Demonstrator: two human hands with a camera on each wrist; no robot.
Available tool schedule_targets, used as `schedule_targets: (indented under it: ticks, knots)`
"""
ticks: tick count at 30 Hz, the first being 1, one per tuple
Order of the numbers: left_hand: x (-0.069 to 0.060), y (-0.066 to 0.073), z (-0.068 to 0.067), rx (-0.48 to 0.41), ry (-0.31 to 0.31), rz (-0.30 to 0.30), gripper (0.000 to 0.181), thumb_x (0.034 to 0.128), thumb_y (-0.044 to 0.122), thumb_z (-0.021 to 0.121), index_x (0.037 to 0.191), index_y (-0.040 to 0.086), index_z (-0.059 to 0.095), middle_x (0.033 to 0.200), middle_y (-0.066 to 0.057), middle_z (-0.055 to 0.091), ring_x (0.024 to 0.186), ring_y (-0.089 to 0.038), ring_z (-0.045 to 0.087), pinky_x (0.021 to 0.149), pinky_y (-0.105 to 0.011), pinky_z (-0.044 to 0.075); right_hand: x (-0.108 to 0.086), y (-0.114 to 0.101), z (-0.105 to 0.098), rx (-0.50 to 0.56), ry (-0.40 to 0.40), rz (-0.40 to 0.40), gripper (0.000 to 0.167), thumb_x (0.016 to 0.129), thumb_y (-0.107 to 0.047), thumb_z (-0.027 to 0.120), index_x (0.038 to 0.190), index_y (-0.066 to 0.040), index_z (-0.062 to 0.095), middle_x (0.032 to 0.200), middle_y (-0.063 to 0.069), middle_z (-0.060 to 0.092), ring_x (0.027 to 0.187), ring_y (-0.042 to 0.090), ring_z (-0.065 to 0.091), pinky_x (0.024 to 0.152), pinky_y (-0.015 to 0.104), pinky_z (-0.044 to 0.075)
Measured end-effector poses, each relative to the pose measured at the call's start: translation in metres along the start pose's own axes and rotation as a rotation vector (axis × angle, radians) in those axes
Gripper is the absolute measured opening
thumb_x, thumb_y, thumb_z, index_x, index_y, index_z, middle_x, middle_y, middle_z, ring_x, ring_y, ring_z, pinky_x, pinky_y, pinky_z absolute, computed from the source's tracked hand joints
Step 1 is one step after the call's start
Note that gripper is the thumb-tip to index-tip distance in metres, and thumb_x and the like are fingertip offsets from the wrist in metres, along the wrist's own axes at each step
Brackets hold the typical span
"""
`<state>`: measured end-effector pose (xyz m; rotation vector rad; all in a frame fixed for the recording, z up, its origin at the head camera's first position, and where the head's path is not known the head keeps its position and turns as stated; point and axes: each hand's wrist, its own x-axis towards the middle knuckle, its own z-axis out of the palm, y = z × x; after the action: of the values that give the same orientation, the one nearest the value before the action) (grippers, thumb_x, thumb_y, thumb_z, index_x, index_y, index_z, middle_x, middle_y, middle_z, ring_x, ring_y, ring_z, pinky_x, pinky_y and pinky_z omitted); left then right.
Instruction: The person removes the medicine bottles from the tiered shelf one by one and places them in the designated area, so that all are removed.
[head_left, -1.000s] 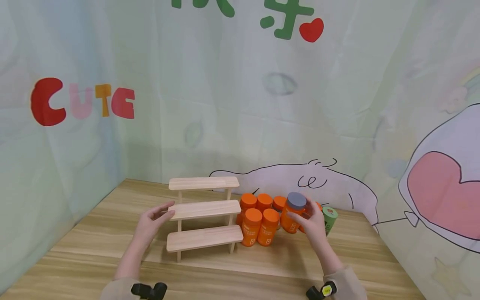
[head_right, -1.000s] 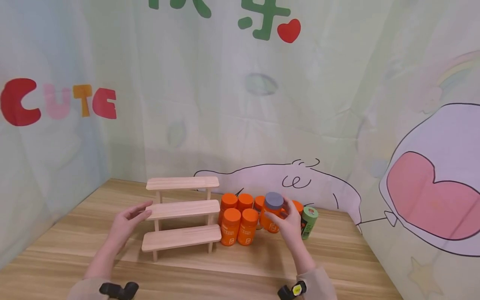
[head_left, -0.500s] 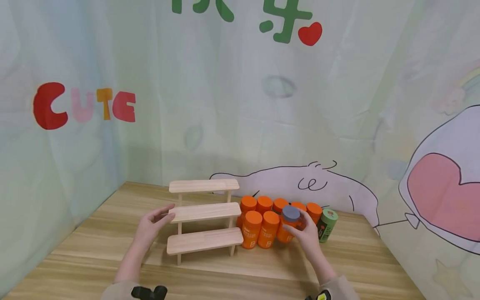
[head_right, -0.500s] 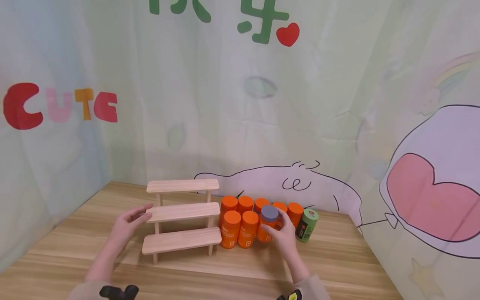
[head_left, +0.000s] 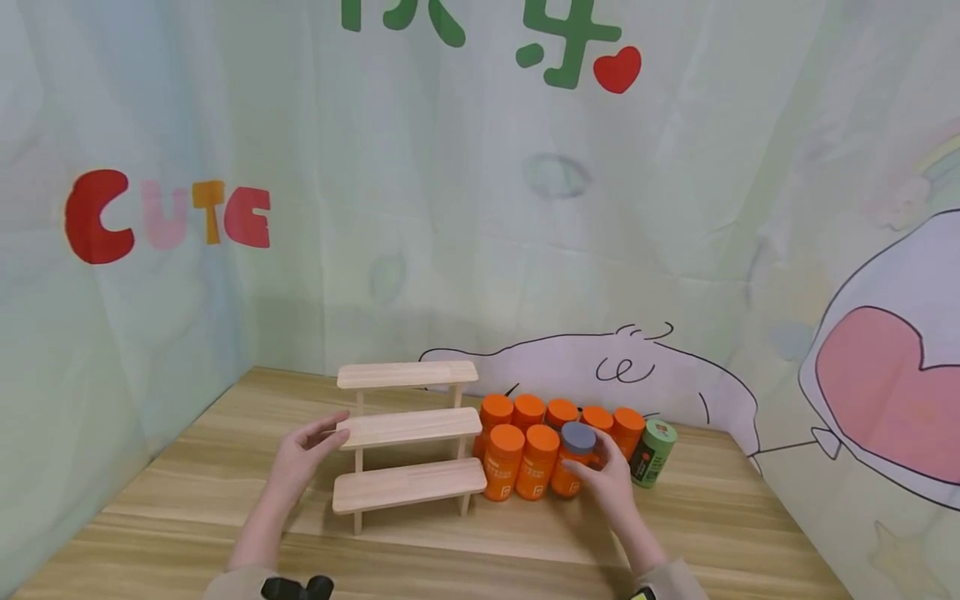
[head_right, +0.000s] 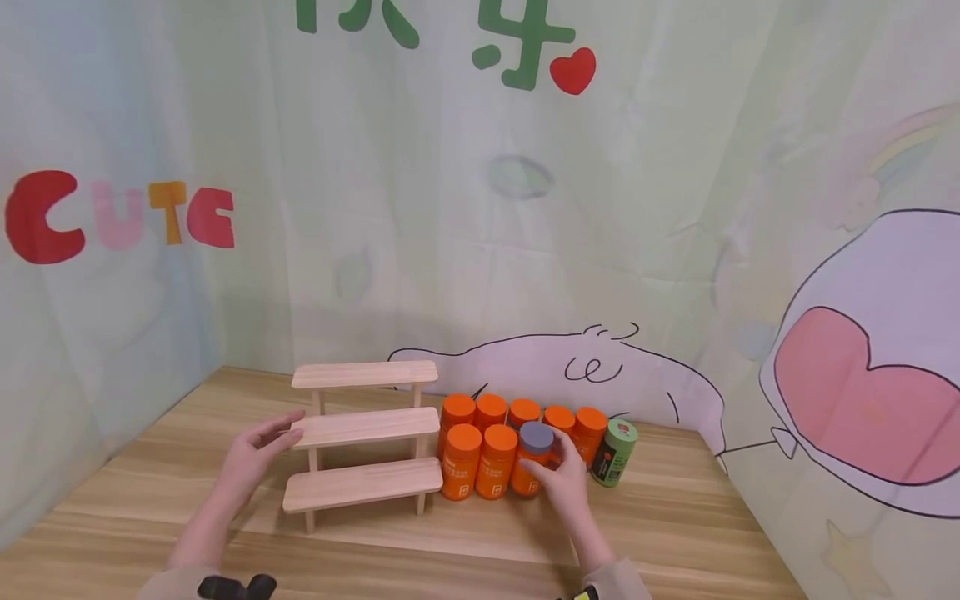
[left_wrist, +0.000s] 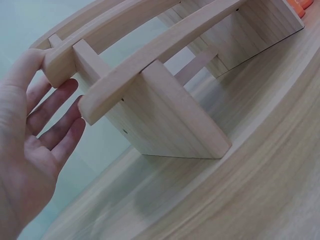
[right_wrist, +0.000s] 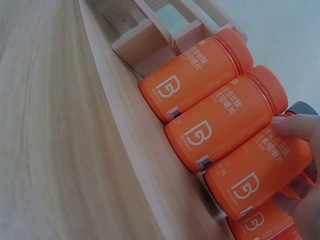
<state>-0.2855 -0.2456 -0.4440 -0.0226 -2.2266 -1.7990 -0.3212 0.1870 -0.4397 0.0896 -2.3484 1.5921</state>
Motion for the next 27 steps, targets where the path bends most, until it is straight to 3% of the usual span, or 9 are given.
schedule_targets:
  ticks: [8,17,24,27]
  knots:
    - [-0.0017,-0.0005,-0.0012,-0.006,-0.006,-0.002,0.053,0.0962,0.031,0.063,0.137,-0.001,0.053,0.102,0.039,0.052,0.095,0.014,0.053,0.084,-0.009,0.042,-0.0003,0.0037,0.0005,0.033,-0.001,-0.020,0.064,0.078,-0.007,0.081,0.134,0.000,0.052,0.130,0.018,0.059,0.120,0.028,0.055,0.091,0.022,0.046]
    - [-0.0027,0.0005,-0.0005,-0.013,-0.019,-0.009,0.053,0.0965,0.031,0.063,0.138,0.000,0.052,0.102,0.038,0.053,0.096,0.013,0.053,0.084,-0.009,0.041,0.0000,0.0048,-0.0020,0.038,-0.017,-0.014,0.064,0.079,-0.007,0.080,0.135,0.000,0.050,0.131,0.019,0.059,0.120,0.029,0.055,0.093,0.025,0.046]
    - [-0.0018,0.0019,-0.0001,-0.010,-0.011,-0.011,0.054,0.0963,0.031,0.063,0.138,-0.001,0.052,0.100,0.039,0.053,0.095,0.014,0.053,0.084,-0.007,0.040,0.0019,0.0087,0.0005,0.036,-0.015,-0.029,0.063,0.078,-0.004,0.079,0.134,0.003,0.050,0.130,0.023,0.059,0.123,0.035,0.054,0.101,0.043,0.045]
    - [-0.0013,0.0022,-0.0003,-0.002,-0.007,-0.006,0.054,0.0961,0.031,0.063,0.138,-0.002,0.052,0.100,0.039,0.053,0.094,0.015,0.053,0.084,-0.007,0.040,0.0021,0.0092,0.0017,0.055,-0.019,-0.025,0.064,0.077,-0.002,0.079,0.134,0.003,0.050,0.130,0.023,0.058,0.123,0.036,0.054,0.102,0.045,0.043]
